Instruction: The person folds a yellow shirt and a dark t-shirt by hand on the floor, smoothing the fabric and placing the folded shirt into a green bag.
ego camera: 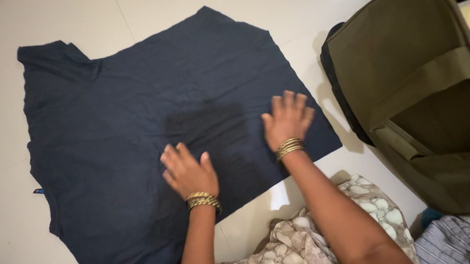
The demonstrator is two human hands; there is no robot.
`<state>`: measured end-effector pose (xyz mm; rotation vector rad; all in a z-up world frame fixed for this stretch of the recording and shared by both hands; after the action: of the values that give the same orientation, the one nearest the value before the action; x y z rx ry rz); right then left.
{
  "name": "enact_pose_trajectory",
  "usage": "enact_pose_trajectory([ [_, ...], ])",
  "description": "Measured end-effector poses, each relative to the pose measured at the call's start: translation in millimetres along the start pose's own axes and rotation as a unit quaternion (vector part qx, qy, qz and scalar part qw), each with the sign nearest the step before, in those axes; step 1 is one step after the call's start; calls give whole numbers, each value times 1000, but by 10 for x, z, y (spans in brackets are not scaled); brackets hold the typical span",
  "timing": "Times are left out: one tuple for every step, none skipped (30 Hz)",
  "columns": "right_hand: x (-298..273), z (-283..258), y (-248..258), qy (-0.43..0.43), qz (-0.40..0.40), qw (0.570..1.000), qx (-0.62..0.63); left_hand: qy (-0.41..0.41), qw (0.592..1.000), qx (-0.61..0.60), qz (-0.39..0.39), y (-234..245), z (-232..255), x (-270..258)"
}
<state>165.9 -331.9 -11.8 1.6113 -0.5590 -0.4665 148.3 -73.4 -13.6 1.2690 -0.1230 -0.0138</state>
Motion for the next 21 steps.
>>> enact_pose_trajectory([
  [-106, -193, -44, 79, -13, 997, 19, -38, 999, -16, 26, -32, 96, 49],
  [-180, -396, -79, 158, -22, 986, 38, -94, 994, -40, 25, -81, 239, 111],
  [-280, -601, -107, 246, -15, 967, 57, -150, 986, -64, 25, -118, 391, 164],
  [-383, -734, -126, 333, -7, 940, 76, -204, 975, -88, 24, -131, 503, 196],
  [-395, -711, -148, 319, -15, 944, 78, -196, 979, -61, -7, -151, 509, 213],
  [-398, -689, -160, 307, -22, 948, 80, -186, 981, -34, -36, -156, 497, 224],
  [-370, -682, -168, 294, -29, 952, 83, -177, 982, -6, -66, -160, 484, 245],
  [-300, -647, -169, 267, -20, 961, 63, -162, 984, 8, -67, -137, 461, 265],
  [-200, -587, -162, 240, -11, 970, 43, -148, 986, 22, -69, -114, 418, 290],
  [-115, -514, -156, 211, -3, 977, 23, -135, 988, 37, -71, -91, 362, 301],
  [-27, -421, -154, 180, -3, 984, 15, -120, 990, 43, -62, -65, 303, 303],
  [64, -319, -157, 149, -3, 989, 7, -104, 992, 51, -52, -40, 222, 298],
  [132, -200, -167, 119, -3, 993, 0, -87, 994, 59, -43, -15, 125, 285],
  [188, -77, -181, 95, -2, 995, -7, -76, 994, 67, -38, 3, 19, 267],
  [236, 53, -198, 70, 0, 997, -14, -66, 994, 75, -34, 26, -102, 239],
  [278, 191, -214, 43, 3, 999, -20, -58, 994, 83, -29, 48, -220, 220],
  [299, 333, -236, 18, -5, 1000, -21, -42, 995, 90, -28, 76, -354, 180],
  [327, 466, -242, -7, -10, 1000, -22, -26, 995, 97, -25, 114, -487, 144],
  [341, 591, -235, -32, -16, 999, -22, -11, 994, 103, -23, 148, -599, 92],
  [364, 689, -214, -62, -23, 998, -21, -6, 994, 104, -22, 172, -680, 59],
  [374, 769, -177, -92, -30, 995, -19, -1, 994, 104, -22, 191, -738, 22],
])
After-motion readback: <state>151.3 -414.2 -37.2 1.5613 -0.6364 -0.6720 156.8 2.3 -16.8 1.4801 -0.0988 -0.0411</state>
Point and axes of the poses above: each hand's wrist, its own x-axis towards the middle knuckle, its own y-axis out of the back of the hand, z = x × y, the point moved 5 cm from there along x, towards the middle knuckle, and after that the axes turned 11 degrees about -y, right-handed, at the moved point
